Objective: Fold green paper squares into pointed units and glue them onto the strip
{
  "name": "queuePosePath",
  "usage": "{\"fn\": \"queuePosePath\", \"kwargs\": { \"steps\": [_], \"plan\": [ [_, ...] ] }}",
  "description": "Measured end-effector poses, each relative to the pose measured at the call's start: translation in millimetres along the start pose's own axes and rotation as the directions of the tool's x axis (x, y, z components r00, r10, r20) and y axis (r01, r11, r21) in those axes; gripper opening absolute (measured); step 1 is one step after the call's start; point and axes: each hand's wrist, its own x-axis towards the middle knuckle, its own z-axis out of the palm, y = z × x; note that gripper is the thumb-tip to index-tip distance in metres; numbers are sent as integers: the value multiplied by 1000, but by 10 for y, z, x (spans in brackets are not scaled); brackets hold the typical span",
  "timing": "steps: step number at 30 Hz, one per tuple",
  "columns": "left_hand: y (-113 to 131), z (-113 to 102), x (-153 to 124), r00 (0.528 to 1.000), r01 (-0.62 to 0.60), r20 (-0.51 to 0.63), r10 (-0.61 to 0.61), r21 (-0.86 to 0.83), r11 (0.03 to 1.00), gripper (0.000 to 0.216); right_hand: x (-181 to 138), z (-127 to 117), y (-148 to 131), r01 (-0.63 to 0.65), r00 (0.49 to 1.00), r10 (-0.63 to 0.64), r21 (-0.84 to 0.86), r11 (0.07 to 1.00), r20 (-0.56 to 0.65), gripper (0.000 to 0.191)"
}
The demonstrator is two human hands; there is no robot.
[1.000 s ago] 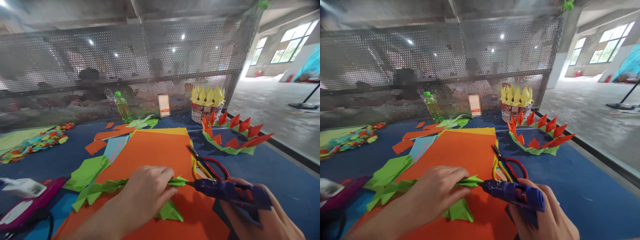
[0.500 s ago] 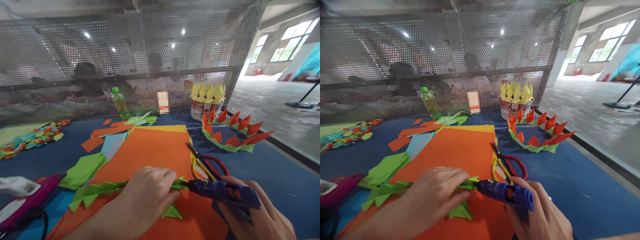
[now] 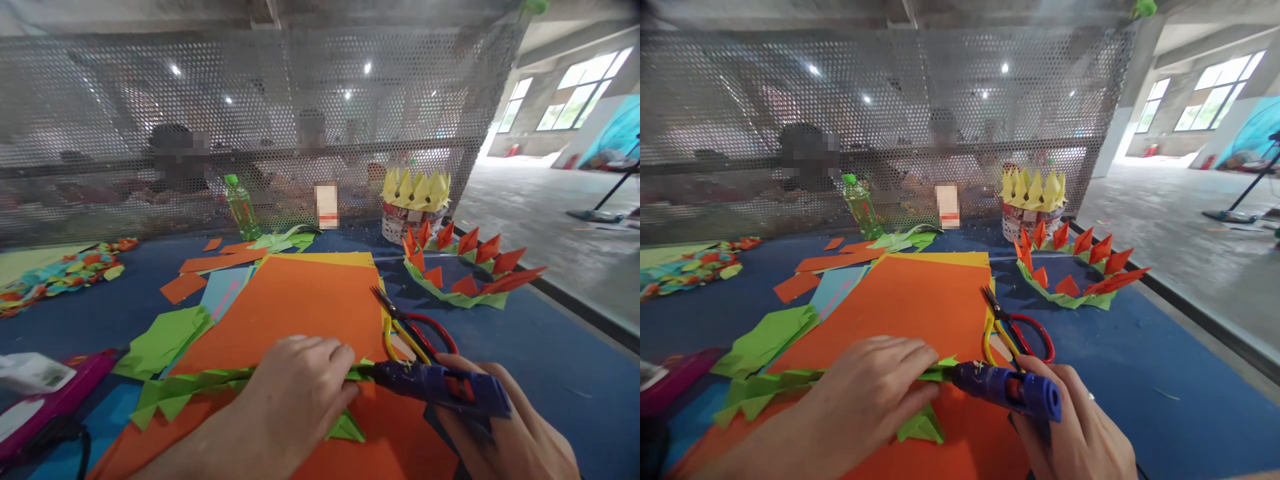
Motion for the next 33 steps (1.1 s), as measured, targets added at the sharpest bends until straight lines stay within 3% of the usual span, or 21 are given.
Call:
{"fn": "queuePosePath", "kwargs": {
  "steps": [10,16,23,33],
  "plan": [
    [13,-15,-6,1000,-5,-22,5,10,1000,13,35,-14,29,23,1000,-23,12,1000,14,32],
    [-11,-9,-2,999,-12,-46,13,20,1000,15,7,10,-15,-33,999,33,13,999,-17,32],
    [-27,-9,7,998,-22,-57,24,43,999,18,-5,17,86,87,996,-88,-33,996,-15,32],
    [-58,4,-4,991,-36,-125,42,56,998,18,-1,13,93,65,997,-68,-88,994,-32,30]
  ]
}}
